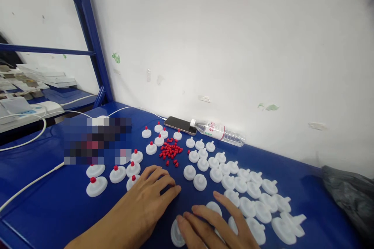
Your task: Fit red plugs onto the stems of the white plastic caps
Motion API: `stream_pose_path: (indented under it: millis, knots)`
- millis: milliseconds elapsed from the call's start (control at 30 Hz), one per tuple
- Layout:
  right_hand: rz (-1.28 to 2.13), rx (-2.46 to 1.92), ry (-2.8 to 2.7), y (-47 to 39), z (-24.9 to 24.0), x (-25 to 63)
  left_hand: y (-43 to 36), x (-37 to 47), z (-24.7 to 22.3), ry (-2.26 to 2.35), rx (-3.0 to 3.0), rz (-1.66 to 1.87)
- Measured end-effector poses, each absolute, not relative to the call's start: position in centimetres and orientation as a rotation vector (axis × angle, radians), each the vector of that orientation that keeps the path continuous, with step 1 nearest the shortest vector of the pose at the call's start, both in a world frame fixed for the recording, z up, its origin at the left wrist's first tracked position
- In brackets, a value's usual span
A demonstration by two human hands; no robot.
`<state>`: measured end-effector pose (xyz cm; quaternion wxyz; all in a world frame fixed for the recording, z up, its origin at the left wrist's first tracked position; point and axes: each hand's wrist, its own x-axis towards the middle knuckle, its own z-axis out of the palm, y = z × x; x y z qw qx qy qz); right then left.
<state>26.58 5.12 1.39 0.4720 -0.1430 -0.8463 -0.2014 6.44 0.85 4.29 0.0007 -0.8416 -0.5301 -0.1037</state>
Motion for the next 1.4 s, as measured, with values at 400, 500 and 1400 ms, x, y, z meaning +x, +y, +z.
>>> stream_pose_path:
  millis: [400,500,1400]
  knots:
    - [-0.581,-0.311,-2.197,5.9,0.7,27.9,-1.0,6.9,5.6,-1.572,-2.834,-1.234]
    - [-0.553,-0.319,-2.199,6.0,0.8,27.8,-1.1,7.2,6.4,-1.566,-2.909,-1.342]
    - [-0.529,-0.343,-2.239,5.9,0.9,27.8,-0.8,7.4,6.5,-1.737,-2.965,-0.949]
